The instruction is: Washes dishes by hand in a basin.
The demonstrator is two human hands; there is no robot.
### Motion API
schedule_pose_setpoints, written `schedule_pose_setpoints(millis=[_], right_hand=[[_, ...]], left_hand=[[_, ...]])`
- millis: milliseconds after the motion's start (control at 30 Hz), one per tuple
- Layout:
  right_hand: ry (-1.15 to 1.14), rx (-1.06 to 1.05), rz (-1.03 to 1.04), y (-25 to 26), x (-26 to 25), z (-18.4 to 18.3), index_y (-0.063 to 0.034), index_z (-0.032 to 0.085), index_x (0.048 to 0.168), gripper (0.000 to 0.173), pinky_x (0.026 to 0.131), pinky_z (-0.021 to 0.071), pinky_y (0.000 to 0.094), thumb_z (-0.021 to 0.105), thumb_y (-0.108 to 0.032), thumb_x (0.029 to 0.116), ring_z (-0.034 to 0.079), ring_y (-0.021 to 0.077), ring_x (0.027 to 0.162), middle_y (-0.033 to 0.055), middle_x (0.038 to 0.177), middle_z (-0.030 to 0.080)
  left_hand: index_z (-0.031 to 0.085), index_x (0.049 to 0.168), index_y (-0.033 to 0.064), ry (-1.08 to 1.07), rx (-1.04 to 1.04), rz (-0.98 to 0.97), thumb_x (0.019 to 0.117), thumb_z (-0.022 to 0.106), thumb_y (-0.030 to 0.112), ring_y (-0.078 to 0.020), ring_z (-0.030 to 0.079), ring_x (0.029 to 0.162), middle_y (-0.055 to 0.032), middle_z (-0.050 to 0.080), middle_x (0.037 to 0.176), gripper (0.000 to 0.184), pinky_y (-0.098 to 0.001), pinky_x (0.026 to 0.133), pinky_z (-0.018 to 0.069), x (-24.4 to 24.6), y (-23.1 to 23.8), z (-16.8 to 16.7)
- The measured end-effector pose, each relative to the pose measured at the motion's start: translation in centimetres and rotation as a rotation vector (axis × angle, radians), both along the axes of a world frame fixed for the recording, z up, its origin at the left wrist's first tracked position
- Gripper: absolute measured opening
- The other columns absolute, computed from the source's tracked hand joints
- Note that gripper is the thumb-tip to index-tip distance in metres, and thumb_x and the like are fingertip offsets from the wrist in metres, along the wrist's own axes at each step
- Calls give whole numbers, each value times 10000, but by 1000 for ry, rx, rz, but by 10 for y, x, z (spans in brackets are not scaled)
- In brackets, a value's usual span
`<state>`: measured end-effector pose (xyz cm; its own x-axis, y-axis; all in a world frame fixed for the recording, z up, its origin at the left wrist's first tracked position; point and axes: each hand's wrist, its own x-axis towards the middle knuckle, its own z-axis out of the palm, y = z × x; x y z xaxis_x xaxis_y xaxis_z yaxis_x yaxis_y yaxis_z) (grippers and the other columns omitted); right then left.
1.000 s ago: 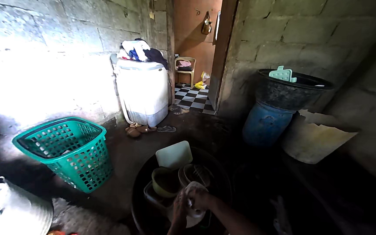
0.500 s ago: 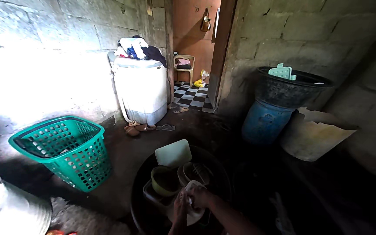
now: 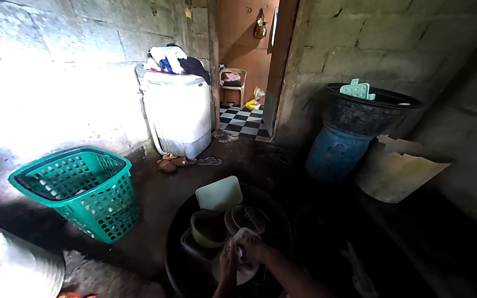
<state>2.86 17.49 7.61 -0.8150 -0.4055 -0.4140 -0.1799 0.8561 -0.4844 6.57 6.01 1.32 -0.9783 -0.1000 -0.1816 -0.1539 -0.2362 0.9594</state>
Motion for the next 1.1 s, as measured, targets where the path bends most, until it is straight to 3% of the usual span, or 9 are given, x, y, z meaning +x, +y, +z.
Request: schedule_pose_setpoints(millis=[167,300,433,533,633,733,867,933,1100], right_hand=[[154,-68,-244,-6,1,-6,48,563,1403,417,1198,349,486,589,-114,1020,471,382,1417,265,1497,506],[-24,-291,-270,-9,6,-10,123,604,1274,318,1099,424,503,567,-83,1035,591,400,1235,320,1290,613],[-273,-622,-352,-7,21,-4,84,565,1308,322,945,476,344,421,-108,1093,588,194,1025,194,1188,622],[-297,-472,-177,-16,20,2,91,532,1354,437,1050,454,469,665,-46,961,596,326,1169,279,1291,599],[-208,-291,-88,-24,13,1,72,578,1341,482,1081,420,575,733,-69,908,580,419,1235,317,1315,599],[-180,-566,-197,-7,13,-1,78,541,1381,485,1064,474,440,680,-54,936,613,287,1183,252,1301,622],[-142,-1040,-459,0,28,10,49,576,1263,338,875,547,258,538,-130,978,635,62,923,69,1045,671],[-196,-1135,-629,3,21,8,5,580,1236,258,815,576,282,563,-126,1015,660,79,871,50,991,679],[78,-932,-848,29,-7,-13,54,581,1326,431,952,533,409,655,-230,1011,642,234,1060,205,1199,661]], left_hand=[[459,1469,-52,13,45,-51,1108,393,204,-284,557,1274,-249,533,1437,448,-443,1065,451,0,3,5],[481,1445,-39,-76,86,-43,1124,319,237,-289,621,1094,-259,605,1287,453,-468,937,515,-6,-4,-9],[565,1289,-79,-96,145,-79,1117,340,205,-170,644,943,-169,663,1101,401,-367,866,546,-13,-18,-9],[585,1182,-69,-247,158,-65,1113,392,205,-141,610,784,-122,635,932,343,-328,737,534,-14,-22,3],[592,1115,-8,-327,340,-93,1127,308,292,-160,626,726,-89,642,843,413,-354,675,546,-13,-24,0],[578,1176,63,-171,612,-210,1113,110,444,-184,700,862,-72,712,934,607,-402,772,598,-10,-27,-11],[547,1295,122,12,731,-243,1106,135,447,-192,697,1001,-71,714,1078,558,-429,847,608,-6,-19,-18],[554,1283,119,-44,738,-134,1085,90,536,-178,704,948,-66,719,1040,655,-413,806,606,-8,-19,-12],[559,1252,59,-114,653,62,1108,240,449,-187,706,913,-95,708,1019,524,-412,787,607,-17,-36,11]])
